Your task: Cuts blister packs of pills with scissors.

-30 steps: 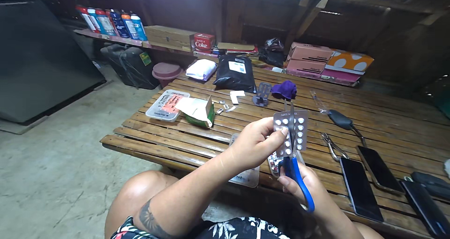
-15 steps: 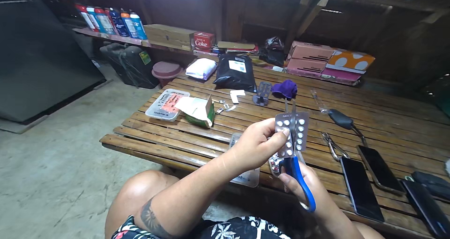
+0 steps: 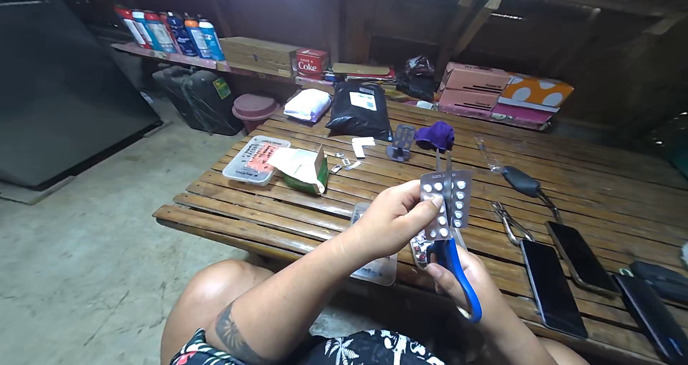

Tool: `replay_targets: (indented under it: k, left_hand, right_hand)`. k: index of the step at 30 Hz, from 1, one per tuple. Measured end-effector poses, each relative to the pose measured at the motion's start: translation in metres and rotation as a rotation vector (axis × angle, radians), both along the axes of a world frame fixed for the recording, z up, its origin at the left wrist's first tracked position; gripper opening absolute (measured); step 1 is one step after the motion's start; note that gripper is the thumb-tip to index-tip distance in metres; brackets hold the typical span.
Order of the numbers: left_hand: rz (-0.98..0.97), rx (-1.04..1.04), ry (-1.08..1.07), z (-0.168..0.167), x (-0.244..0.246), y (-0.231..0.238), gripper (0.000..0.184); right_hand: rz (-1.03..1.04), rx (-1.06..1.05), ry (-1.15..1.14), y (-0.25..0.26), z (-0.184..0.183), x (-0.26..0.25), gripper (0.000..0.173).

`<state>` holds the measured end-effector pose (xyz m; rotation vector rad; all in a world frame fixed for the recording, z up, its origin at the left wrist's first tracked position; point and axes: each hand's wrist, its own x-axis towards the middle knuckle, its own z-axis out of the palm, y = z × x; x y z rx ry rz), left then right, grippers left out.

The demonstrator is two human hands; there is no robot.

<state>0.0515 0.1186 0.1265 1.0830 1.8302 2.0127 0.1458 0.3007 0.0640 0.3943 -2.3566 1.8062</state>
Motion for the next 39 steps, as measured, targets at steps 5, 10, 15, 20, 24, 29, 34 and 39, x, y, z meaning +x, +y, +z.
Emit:
replay_targets:
  k: [5,10,15,20,24,29,34,39]
  left_hand:
    - [-0.008,0.014,-0.024,-0.0004,-0.0001,0.0002,0.021]
    - [-0.010,0.035,-0.037,-0.0021,-0.0001,0.0020,0.022]
    - [-0.019,0.041,-0.034,-0.0016,0.0004,0.0018,0.021]
    - [-0.034,-0.001,-0.009,-0.0009,0.0004,0.0020,0.021]
    - [-0.051,0.007,0.000,-0.0012,0.0009,0.0028,0.022]
    - [-0.044,0.002,-0.001,-0.0009,0.0015,0.0024,0.022]
    - [-0.037,0.000,-0.002,-0.0012,0.0015,0.0021,0.022]
    - [-0.035,-0.009,0.002,-0.0013,0.0003,0.0011,0.022]
  right_hand:
    - [-0.005,0.013,0.009,0.0001,-0.0004,0.0001,0.038]
    - [-0.023,-0.007,0.007,-0.0019,-0.0022,-0.0002,0.034]
    - [-0.019,0.003,0.012,-0.0016,-0.0021,-0.0009,0.035]
    - [-0.014,-0.007,0.006,-0.0003,-0.0015,-0.0018,0.038]
    - [-0.001,-0.028,0.019,0.0008,-0.0009,-0.0025,0.040]
    - [-0.020,-0.011,0.017,0.0005,-0.0006,-0.0017,0.038]
    - [-0.022,0.006,0.017,0.0011,-0.0004,-0.0018,0.039]
    - [-0.021,-0.001,0.002,0.0023,0.0008,-0.0019,0.036]
